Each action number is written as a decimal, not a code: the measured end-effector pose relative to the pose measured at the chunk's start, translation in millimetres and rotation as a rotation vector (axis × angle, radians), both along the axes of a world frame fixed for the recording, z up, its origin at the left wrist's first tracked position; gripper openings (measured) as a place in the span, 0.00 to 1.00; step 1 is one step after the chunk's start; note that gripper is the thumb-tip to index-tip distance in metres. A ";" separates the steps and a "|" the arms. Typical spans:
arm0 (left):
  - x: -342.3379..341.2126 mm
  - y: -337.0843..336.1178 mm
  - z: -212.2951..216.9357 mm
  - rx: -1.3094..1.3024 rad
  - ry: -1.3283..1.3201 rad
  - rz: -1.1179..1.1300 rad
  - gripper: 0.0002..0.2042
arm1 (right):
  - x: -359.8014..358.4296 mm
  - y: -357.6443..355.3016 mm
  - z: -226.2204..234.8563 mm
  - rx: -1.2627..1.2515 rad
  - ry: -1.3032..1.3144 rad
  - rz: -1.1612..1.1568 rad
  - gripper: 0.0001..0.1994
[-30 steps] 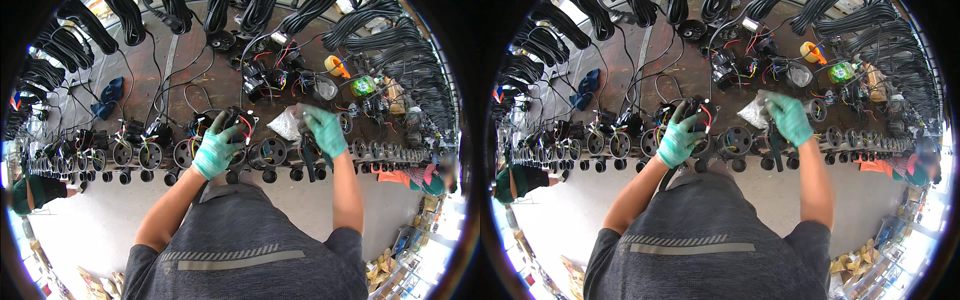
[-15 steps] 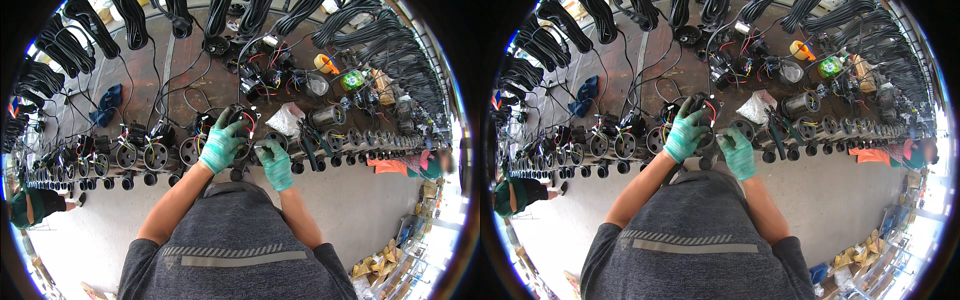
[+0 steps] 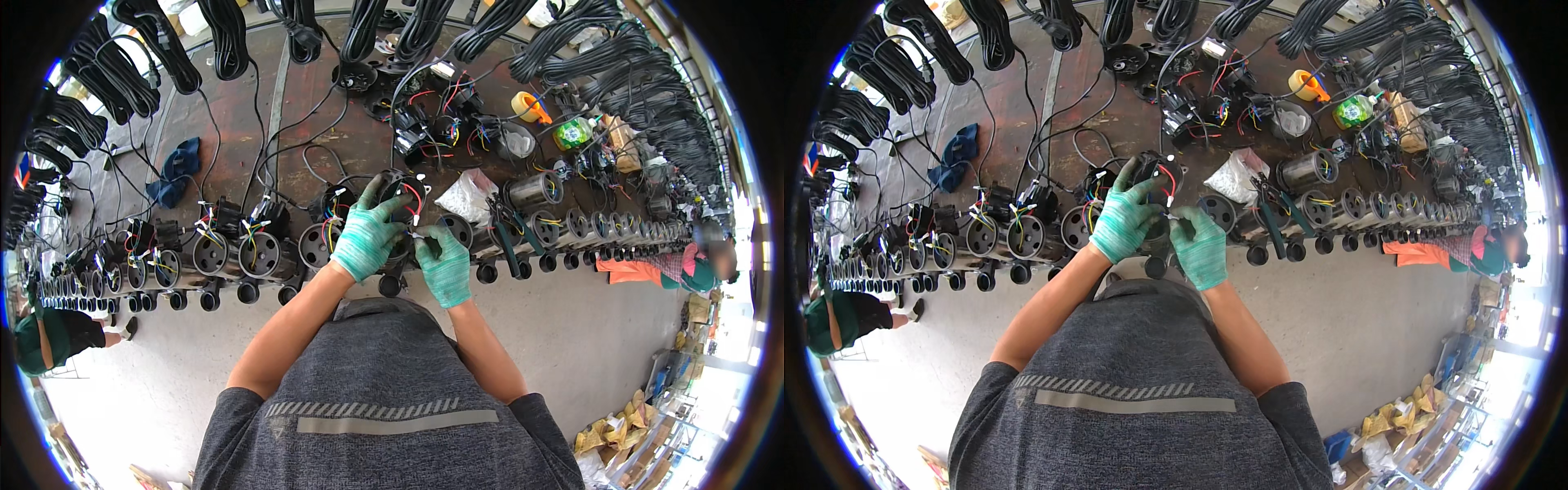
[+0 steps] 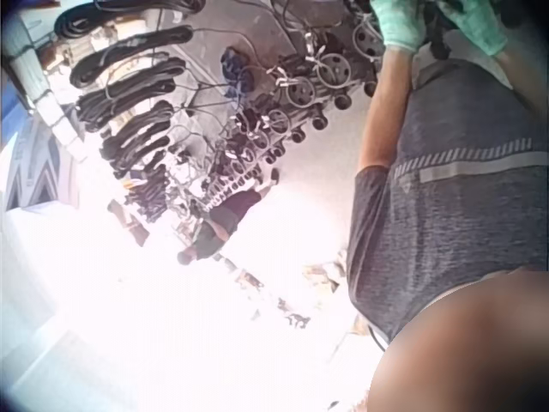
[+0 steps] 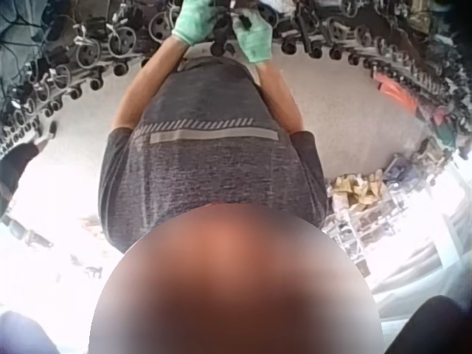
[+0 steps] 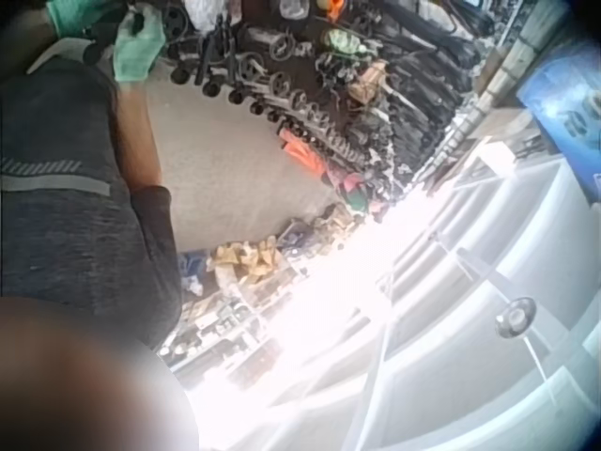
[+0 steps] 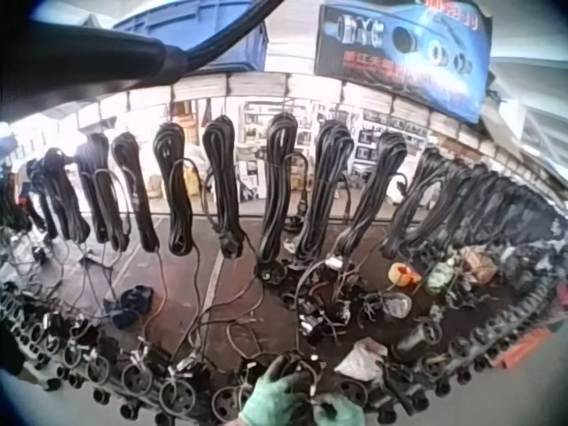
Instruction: The person assembles cylindrical electronic components by inserting colored wires into a black housing and securing them with a cap. They use pliers to strip wire ends and a soldering iron to make connections. The person works on multiple units sequentially, placing finished components into a row of holders on the table.
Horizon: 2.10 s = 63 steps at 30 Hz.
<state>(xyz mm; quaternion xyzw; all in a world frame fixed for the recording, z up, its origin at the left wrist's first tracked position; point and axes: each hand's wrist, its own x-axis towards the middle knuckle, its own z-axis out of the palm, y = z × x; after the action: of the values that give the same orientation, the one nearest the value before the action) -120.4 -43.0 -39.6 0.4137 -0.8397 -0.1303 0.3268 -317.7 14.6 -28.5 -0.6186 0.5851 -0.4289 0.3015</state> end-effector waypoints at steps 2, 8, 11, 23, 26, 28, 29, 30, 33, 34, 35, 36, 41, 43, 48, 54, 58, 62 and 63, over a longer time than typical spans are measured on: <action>0.9 0.8 0.5 0.015 0.004 -0.001 0.11 | 4.1 0.4 5.1 0.028 -0.011 0.014 0.10; -0.8 0.3 -3.6 0.016 0.037 0.031 0.15 | 8.5 -8.9 1.4 -0.082 0.148 0.071 0.08; -1.0 -2.9 -19.7 0.082 0.120 0.012 0.11 | 9.6 -15.9 5.7 -0.062 0.243 0.131 0.08; -5.2 0.9 -14.6 0.197 0.183 0.034 0.10 | -125.5 -26.3 56.9 -0.023 0.777 -0.137 0.32; -7.4 -1.3 -16.8 0.228 0.223 0.029 0.10 | -167.1 -21.7 38.3 0.306 1.043 -0.125 0.50; -1.3 -0.3 -3.3 0.033 0.055 -0.024 0.10 | -164.7 -23.7 38.4 0.408 1.131 -0.121 0.56; -1.2 -0.8 -3.5 0.036 0.055 -0.023 0.10 | -163.3 -24.2 39.2 0.460 1.174 -0.120 0.59; 0.4 0.0 -4.0 0.040 0.051 -0.009 0.11 | -148.8 -24.5 51.8 0.501 1.121 -0.170 0.57; -0.1 2.5 -2.0 0.094 0.067 0.021 0.11 | -129.8 -8.9 66.8 0.345 1.098 -0.153 0.55; -1.6 3.3 -4.0 0.127 0.095 0.026 0.11 | -125.0 1.4 58.1 0.124 0.941 -0.104 0.51; -2.4 4.1 -6.0 0.160 0.122 0.032 0.11 | -116.0 8.7 49.0 0.120 0.716 -0.024 0.47; -1.7 2.3 -5.2 0.147 0.109 0.028 0.11 | -103.0 21.0 35.8 0.135 0.710 0.041 0.45; 2.5 0.9 -1.8 0.026 0.025 -0.004 0.11 | -31.1 46.7 26.9 0.243 0.631 0.112 0.43; 1.9 -0.3 -1.1 0.023 0.033 -0.006 0.10 | -18.2 46.4 22.1 0.303 0.558 0.079 0.43; -0.5 -3.1 -8.3 -0.001 0.015 0.007 0.10 | -7.0 44.5 10.7 0.208 0.518 0.089 0.45; -1.1 -1.4 -8.8 0.143 0.107 0.009 0.10 | 2.1 39.2 15.5 0.306 0.557 0.079 0.45; -2.1 -4.6 -20.1 0.171 0.191 0.005 0.11 | 10.4 38.5 13.0 0.299 0.533 0.069 0.43; -0.3 -1.8 -11.8 0.101 0.113 -0.044 0.13 | 10.0 37.2 -3.6 0.279 0.558 0.049 0.38; 2.2 -1.2 -5.8 0.066 0.054 -0.060 0.13 | 9.3 35.5 -5.7 0.301 0.570 0.057 0.37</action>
<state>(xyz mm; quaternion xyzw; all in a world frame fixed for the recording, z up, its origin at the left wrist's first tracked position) -118.2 -44.2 -45.4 0.3953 -0.8378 -0.1788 0.3315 -308.5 50.2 -34.2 -0.6785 0.6854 -0.1386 0.2252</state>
